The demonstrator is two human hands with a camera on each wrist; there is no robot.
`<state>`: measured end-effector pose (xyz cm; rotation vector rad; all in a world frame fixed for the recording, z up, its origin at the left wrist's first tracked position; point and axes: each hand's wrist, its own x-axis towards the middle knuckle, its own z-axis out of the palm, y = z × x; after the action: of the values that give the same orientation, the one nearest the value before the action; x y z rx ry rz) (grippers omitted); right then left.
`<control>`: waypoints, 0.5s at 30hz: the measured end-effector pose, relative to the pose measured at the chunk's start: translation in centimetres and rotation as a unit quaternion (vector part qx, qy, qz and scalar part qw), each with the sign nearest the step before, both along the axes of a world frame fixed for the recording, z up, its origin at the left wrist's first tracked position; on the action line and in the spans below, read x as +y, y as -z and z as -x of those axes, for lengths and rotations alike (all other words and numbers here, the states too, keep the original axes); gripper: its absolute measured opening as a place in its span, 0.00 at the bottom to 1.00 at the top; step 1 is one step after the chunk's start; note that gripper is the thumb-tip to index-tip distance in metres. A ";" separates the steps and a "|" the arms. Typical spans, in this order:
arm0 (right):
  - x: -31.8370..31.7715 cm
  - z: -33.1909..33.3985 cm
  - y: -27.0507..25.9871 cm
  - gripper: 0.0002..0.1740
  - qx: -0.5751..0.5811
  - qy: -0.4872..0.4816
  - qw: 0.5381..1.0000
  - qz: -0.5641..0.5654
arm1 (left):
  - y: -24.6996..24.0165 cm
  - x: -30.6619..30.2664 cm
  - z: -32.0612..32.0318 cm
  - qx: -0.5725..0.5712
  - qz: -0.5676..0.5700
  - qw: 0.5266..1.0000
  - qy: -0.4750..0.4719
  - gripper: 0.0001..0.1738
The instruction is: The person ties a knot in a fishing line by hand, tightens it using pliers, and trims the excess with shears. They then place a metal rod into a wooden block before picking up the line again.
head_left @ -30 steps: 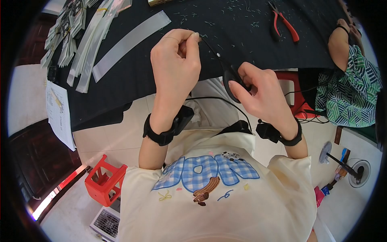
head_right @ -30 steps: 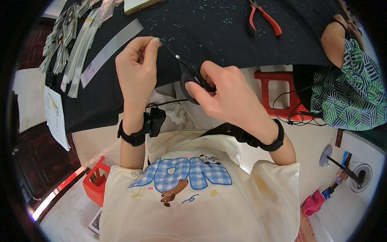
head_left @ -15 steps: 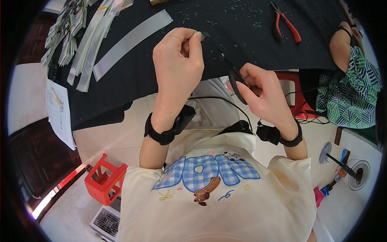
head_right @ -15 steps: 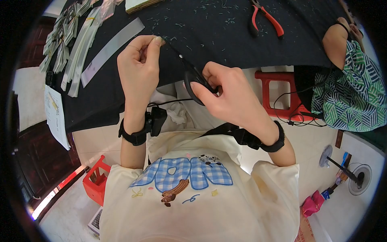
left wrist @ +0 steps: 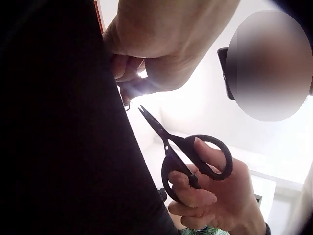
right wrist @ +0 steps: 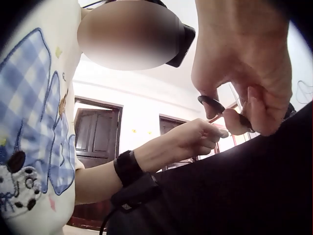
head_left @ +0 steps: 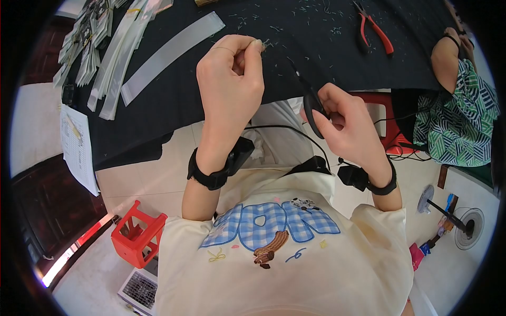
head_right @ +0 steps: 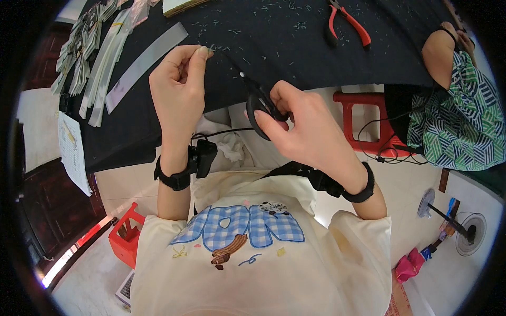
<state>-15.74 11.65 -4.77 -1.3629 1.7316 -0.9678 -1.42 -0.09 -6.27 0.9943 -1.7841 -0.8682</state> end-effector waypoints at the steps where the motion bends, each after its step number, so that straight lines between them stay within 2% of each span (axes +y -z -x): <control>1: 0.0 0.0 -0.2 0.14 0.015 -0.005 1.000 -0.010 | 0.0 0.0 0.0 0.005 -0.002 1.000 0.001 0.08; 5: -0.2 -0.1 -0.8 0.15 0.060 -0.012 0.998 -0.025 | -0.1 0.2 0.1 0.005 -0.001 1.000 0.007 0.08; 12: -0.5 -0.2 -0.7 0.16 0.061 -0.019 0.998 -0.020 | 0.0 0.2 0.3 0.006 0.005 1.000 0.009 0.07; 14: -0.3 -0.2 -0.2 0.09 0.067 -0.028 0.997 0.027 | 0.0 0.2 0.3 0.004 0.007 1.000 0.010 0.07; 15: -0.3 -0.2 -0.2 0.09 0.067 -0.028 0.997 0.027 | 0.0 0.2 0.3 0.001 0.013 1.000 0.007 0.07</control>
<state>-15.55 11.33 -4.57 -1.5343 1.7667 -0.9158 -1.70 0.09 -6.25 0.9656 -1.7971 -0.8530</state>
